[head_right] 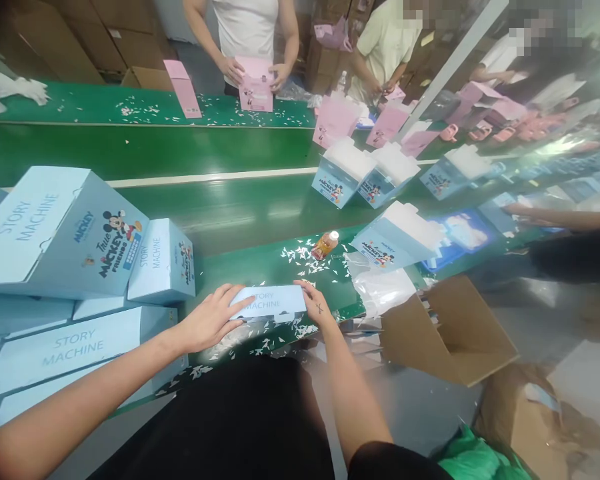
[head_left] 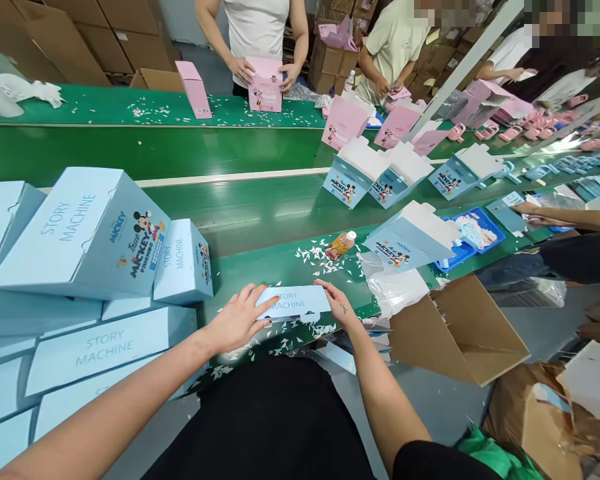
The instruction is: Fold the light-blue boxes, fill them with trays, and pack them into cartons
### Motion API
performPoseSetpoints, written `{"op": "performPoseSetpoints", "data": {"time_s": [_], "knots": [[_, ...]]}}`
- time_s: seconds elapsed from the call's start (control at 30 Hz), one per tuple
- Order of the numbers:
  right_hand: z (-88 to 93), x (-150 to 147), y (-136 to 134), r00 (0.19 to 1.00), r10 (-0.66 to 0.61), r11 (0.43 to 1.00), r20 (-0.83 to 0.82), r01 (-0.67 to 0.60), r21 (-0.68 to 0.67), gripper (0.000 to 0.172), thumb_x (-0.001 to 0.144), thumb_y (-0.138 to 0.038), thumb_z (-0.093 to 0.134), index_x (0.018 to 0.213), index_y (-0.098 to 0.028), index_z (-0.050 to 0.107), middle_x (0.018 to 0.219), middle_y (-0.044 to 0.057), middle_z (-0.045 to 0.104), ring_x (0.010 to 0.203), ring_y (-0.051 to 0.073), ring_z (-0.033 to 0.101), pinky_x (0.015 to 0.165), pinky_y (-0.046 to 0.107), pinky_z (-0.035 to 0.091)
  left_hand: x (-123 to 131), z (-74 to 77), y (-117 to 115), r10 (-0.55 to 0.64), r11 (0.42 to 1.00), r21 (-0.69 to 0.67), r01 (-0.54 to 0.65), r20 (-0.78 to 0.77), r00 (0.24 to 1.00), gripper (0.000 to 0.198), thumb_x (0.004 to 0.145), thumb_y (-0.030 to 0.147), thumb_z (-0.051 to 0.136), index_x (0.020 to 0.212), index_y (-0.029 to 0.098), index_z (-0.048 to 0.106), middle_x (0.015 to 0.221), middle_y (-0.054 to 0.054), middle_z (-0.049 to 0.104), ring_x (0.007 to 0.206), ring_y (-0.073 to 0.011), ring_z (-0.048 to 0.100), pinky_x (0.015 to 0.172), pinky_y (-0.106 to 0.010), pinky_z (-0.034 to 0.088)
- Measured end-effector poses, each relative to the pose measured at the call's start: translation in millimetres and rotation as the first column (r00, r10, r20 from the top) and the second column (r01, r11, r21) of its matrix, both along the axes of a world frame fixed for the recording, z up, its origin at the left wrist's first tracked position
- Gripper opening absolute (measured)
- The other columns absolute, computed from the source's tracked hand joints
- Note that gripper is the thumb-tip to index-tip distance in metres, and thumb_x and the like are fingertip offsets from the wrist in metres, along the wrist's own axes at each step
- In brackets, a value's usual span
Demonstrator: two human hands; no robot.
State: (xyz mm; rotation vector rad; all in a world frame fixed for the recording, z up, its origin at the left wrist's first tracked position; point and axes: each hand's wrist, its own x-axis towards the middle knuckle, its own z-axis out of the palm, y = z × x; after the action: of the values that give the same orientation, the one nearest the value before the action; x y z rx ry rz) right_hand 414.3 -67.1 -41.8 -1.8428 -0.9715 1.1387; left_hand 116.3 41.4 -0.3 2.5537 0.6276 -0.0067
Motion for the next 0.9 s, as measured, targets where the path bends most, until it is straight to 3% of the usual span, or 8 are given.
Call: {"op": "performPoseSetpoints", "data": {"time_s": [0.1,0.2,0.3,0.37,0.57,0.9], "knots": [[30.8,2.4,-13.6,0.955,0.127,0.967,0.269,-0.18,0.182,0.038,0.098,-0.041,0.045,0.128,-0.027,0.063,0.14,0.007,0.057,0.132,0.026,0.049,0.11,0.045,0.04,-3.3,-6.6,0.9,-0.05,0.996,0.073,0.05,-0.002,0.999,0.053,0.101,0.04,0.033,0.153,0.036,0.026,0.154,-0.011,0.032,0.138,-0.034,0.032,0.102,-0.051,0.043],[55.0,-8.8,-22.9,0.777,0.345,0.843,0.526,-0.503,0.191,0.041,0.097,-0.041,0.053,0.136,-0.029,0.057,0.146,0.006,0.051,0.14,0.028,0.038,0.116,0.049,0.032,-3.7,-13.8,0.0,-0.071,0.988,0.14,0.07,0.001,0.997,0.055,0.1,0.038,0.036,0.154,0.034,0.027,0.156,-0.014,0.03,0.141,-0.0352,0.029,0.107,-0.053,0.038],[56.8,-18.4,-23.8,0.536,0.494,0.686,0.685,-0.724,0.071,0.039,0.096,-0.038,0.058,0.134,-0.031,0.058,0.146,0.006,0.052,0.139,0.029,0.039,0.113,0.051,0.033,-2.7,-19.0,-1.5,-0.073,0.981,0.179,0.071,0.006,0.997,0.056,0.099,0.037,0.039,0.154,0.033,0.027,0.156,-0.015,0.03,0.141,-0.0365,0.03,0.108,-0.055,0.035],[48.3,-19.1,-22.5,0.46,0.499,0.648,0.735,-0.761,0.037,0.033,0.098,-0.033,0.054,0.131,-0.031,0.061,0.144,0.005,0.055,0.136,0.029,0.043,0.109,0.051,0.034,-2.1,-20.8,-2.2,-0.073,0.98,0.189,0.07,0.01,0.997,0.056,0.099,0.037,0.04,0.154,0.033,0.027,0.158,-0.015,0.029,0.142,-0.0367,0.029,0.109,-0.054,0.034],[30.5,-10.4,-19.8,0.434,0.517,0.639,0.738,-0.769,0.004,0.035,0.1,-0.028,0.048,0.132,-0.036,0.059,0.142,0.001,0.057,0.135,0.029,0.044,0.107,0.052,0.031,-1.3,-21.8,-2.9,-0.068,0.985,0.157,0.069,-0.015,0.998,0.057,0.099,0.038,0.039,0.154,0.033,0.026,0.16,-0.014,0.024,0.143,-0.0379,0.027,0.11,-0.055,0.032],[52.7,3.7,-7.3,0.485,0.612,0.593,0.624,-0.804,0.044,0.032,0.102,-0.033,0.047,0.13,-0.034,0.062,0.135,0.002,0.063,0.133,0.026,0.05,0.105,0.046,0.034,-1.5,-21.2,-3.3,-0.056,0.993,0.102,0.054,0.019,0.998,0.057,0.098,0.036,0.041,0.154,0.032,0.028,0.16,-0.012,0.025,0.143,-0.0367,0.027,0.113,-0.054,0.03]]}}
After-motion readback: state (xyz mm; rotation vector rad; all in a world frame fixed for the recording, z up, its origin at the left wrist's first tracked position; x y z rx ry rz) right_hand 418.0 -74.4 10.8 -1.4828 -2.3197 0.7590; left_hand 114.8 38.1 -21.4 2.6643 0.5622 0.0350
